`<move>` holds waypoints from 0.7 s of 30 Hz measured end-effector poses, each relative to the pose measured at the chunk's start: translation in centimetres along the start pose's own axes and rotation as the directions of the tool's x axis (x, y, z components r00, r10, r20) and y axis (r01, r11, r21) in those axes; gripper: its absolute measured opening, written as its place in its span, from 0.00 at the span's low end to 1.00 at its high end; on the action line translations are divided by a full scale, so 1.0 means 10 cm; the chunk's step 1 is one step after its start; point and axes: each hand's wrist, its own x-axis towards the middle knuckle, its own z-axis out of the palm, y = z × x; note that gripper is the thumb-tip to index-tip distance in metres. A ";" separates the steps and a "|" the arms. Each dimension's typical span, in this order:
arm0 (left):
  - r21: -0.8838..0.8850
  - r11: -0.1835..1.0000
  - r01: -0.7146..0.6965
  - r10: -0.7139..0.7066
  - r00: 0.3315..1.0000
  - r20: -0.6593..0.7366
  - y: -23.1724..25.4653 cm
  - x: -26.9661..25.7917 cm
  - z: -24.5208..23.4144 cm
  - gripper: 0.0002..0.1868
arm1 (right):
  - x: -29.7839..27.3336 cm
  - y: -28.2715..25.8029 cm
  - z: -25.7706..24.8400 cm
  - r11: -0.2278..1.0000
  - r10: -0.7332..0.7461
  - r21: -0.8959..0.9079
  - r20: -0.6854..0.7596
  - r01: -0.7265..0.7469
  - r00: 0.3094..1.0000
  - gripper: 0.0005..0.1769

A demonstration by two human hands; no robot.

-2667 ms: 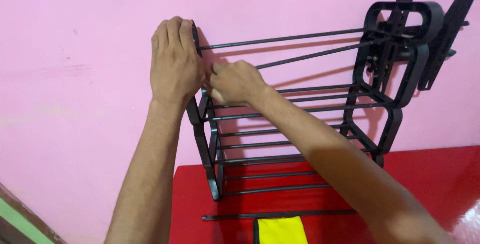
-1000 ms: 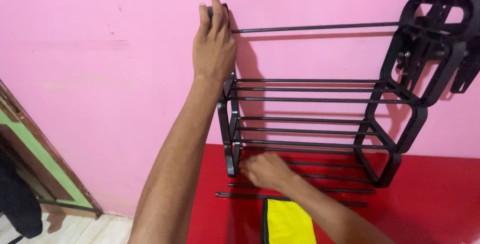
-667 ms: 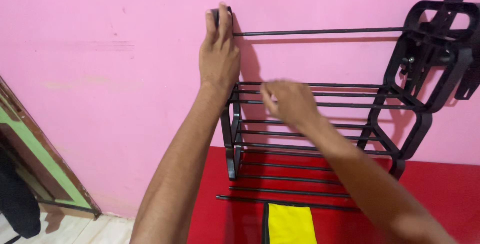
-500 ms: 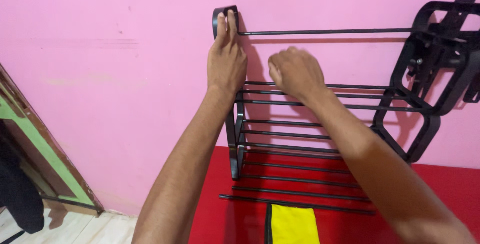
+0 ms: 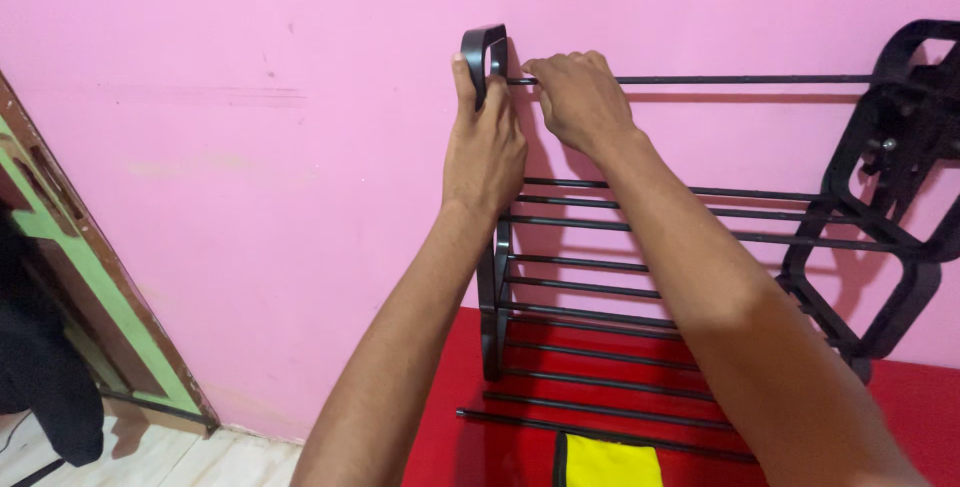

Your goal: The person removes a yellow cloth from a black metal rack, then systematically detaches each horizontal rod from the rack's side frames. The rods are stacked on the red table. The person then wipes the side frames with the cloth.

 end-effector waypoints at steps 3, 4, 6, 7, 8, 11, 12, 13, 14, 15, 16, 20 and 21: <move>-0.032 0.999 -0.009 0.009 1.000 0.013 0.01 -0.02 0.01 0.17 | 0.04 -0.01 0.11 1.000 0.026 -0.004 0.067 -0.026 0.997 0.13; -0.047 0.999 -0.012 0.013 0.999 0.030 0.00 -0.01 0.01 0.16 | 0.06 0.00 0.14 0.999 0.041 -0.002 0.074 -0.041 0.996 0.12; -0.063 0.998 -0.006 0.007 1.000 0.024 0.01 -0.02 0.01 0.16 | 0.08 0.01 0.19 0.998 0.065 0.011 0.101 -0.067 0.993 0.12; -0.060 0.998 0.007 -0.007 1.000 -0.004 0.01 -0.02 0.00 0.16 | 0.11 0.03 0.21 0.997 0.070 0.019 0.117 -0.072 0.991 0.14; -0.058 0.998 0.019 -0.021 0.999 -0.031 0.01 -0.02 -0.01 0.16 | 0.14 0.04 0.23 0.997 0.074 0.027 0.132 -0.078 0.988 0.15; -0.060 0.998 0.012 -0.010 0.999 0.037 0.02 -0.02 -0.03 0.15 | 0.18 0.05 0.30 0.993 0.109 -0.074 0.184 -0.097 0.977 0.14; -0.054 0.998 0.020 -0.019 1.000 0.013 0.01 -0.02 -0.03 0.16 | 0.19 0.05 0.31 0.993 0.099 -0.079 0.169 -0.087 0.981 0.15; -0.050 0.998 0.023 -0.023 1.000 -0.011 0.01 -0.03 -0.03 0.17 | 0.19 0.06 0.32 0.993 0.094 -0.083 0.154 -0.082 0.984 0.16; -0.047 0.999 0.026 -0.027 0.999 -0.035 0.01 -0.04 -0.03 0.17 | 0.19 0.07 0.34 0.993 0.089 -0.088 0.140 -0.077 0.986 0.17; -0.054 0.998 0.025 -0.027 0.999 -0.034 0.01 -0.04 -0.03 0.18 | 0.20 0.08 0.35 0.992 0.096 -0.101 0.153 -0.081 0.984 0.16; -0.060 0.998 0.024 -0.026 0.999 -0.033 0.00 -0.04 -0.02 0.18 | 0.21 0.09 0.35 0.990 0.103 -0.115 0.166 -0.084 0.981 0.16; -0.068 0.997 0.036 -0.038 0.998 -0.039 0.00 -0.05 0.00 0.18 | 0.19 0.13 0.35 0.982 0.043 -0.185 0.116 -0.021 0.992 0.13; -0.066 0.997 0.041 -0.044 0.997 -0.056 0.00 -0.05 0.01 0.18 | 0.19 0.13 0.34 0.981 0.032 -0.196 0.113 -0.009 0.993 0.14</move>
